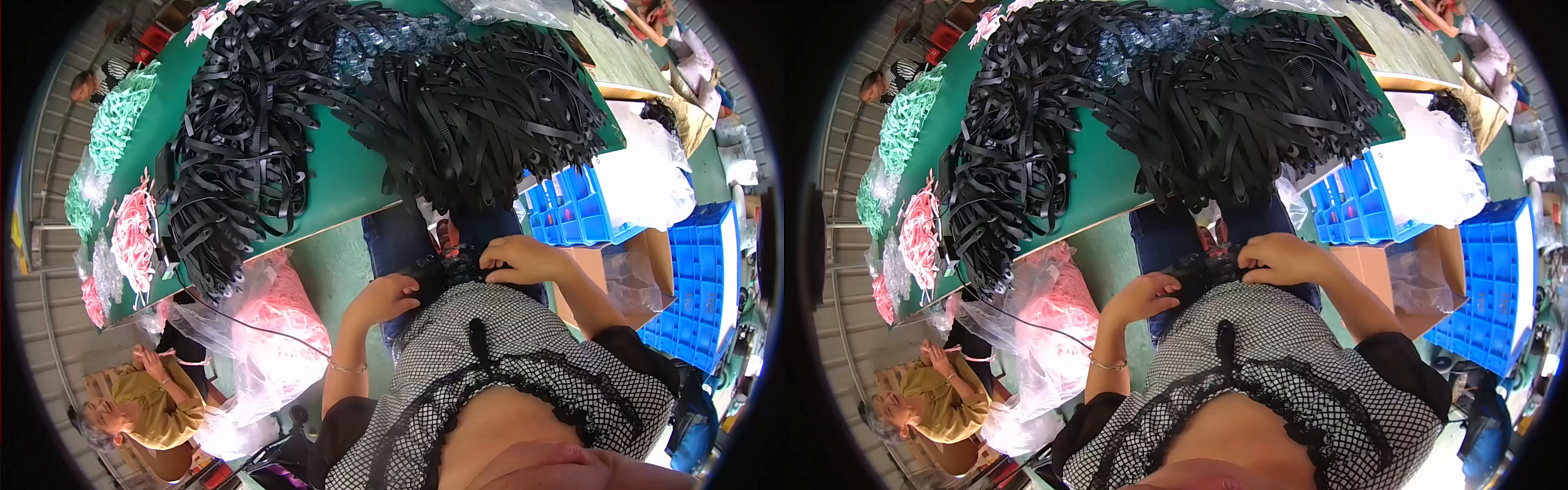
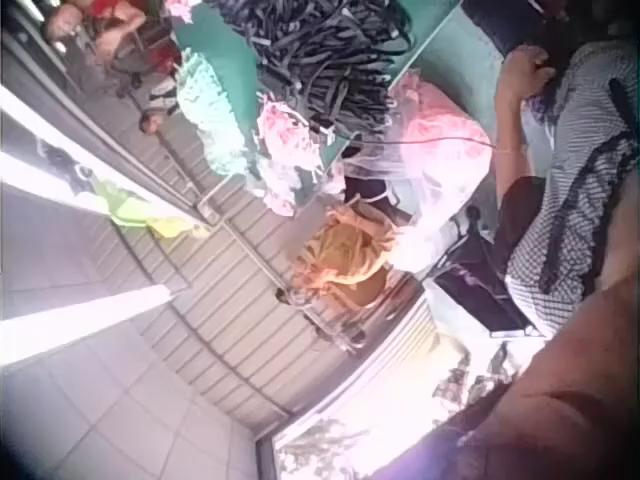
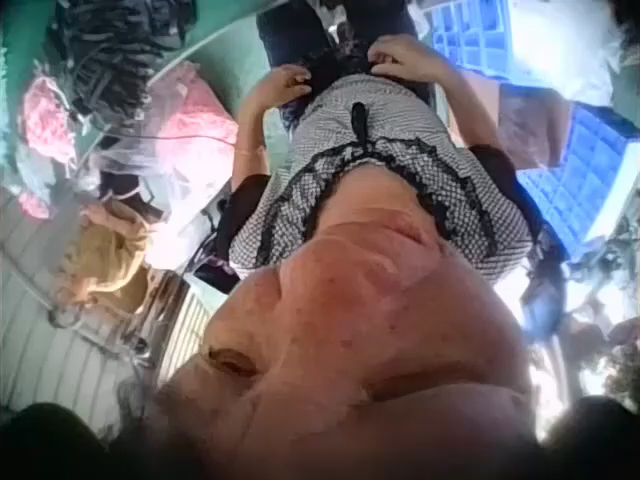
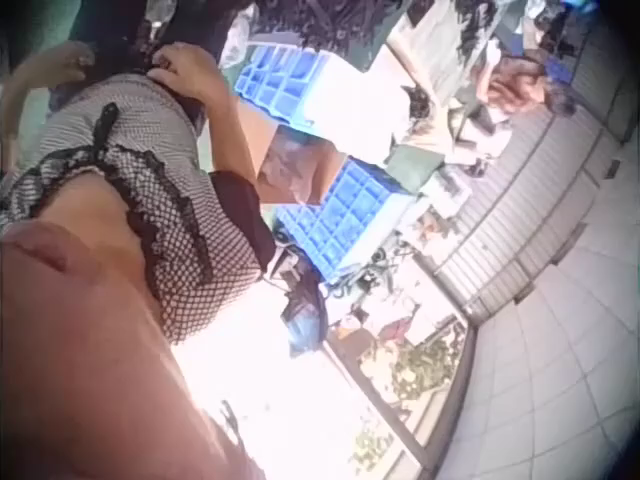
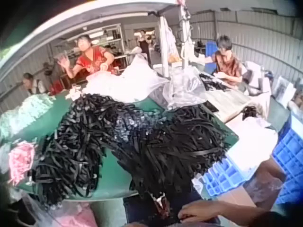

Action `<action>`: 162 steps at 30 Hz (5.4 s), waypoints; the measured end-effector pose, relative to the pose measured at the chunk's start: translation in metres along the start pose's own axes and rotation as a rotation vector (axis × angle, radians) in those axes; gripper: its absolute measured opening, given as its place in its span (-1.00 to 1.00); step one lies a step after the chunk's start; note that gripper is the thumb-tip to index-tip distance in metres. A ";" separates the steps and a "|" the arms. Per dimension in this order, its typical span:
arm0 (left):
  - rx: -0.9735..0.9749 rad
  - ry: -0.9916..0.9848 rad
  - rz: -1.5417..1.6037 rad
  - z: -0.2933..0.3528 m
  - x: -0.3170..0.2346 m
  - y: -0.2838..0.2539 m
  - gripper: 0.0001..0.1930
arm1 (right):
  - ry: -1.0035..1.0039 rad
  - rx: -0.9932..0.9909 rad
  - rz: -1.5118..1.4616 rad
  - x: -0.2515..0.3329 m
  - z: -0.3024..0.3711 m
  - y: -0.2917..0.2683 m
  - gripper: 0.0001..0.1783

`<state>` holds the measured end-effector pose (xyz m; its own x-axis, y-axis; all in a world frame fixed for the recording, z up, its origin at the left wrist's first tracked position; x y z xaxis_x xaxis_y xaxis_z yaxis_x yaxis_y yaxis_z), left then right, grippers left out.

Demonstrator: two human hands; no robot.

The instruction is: The person assembles straps by inserting plastic buckles onto black straps by hand at a workbench.

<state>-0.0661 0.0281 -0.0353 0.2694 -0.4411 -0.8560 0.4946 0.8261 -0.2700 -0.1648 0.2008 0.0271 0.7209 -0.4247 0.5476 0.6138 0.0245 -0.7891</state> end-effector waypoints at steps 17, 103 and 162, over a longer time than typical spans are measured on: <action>-0.328 0.356 -0.183 -0.014 -0.109 -0.055 -0.73 | 0.367 -0.678 0.381 -0.012 -0.157 -0.203 -0.66; 0.034 0.555 1.896 -0.025 -0.170 -0.045 -0.64 | -0.415 -1.140 0.256 0.091 0.016 -0.129 -0.61; -0.671 0.603 0.799 -0.007 -0.145 -0.063 -0.85 | -0.224 -0.931 -0.344 0.064 -0.015 -0.124 -0.89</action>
<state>-0.1422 0.0422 0.1033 -0.2144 0.3648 -0.9061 -0.2125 0.8880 0.4078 -0.1990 0.1571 0.1558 0.6547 -0.0944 0.7499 0.3737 -0.8220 -0.4297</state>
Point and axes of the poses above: each hand's wrist, its own z-axis away from the middle knuckle, its own y-axis out of the palm, x = y × z, the point moved 8 cm from there along -z, towards the middle knuckle, and after that the axes turned 10 degrees about z, right-handed, at the moved point
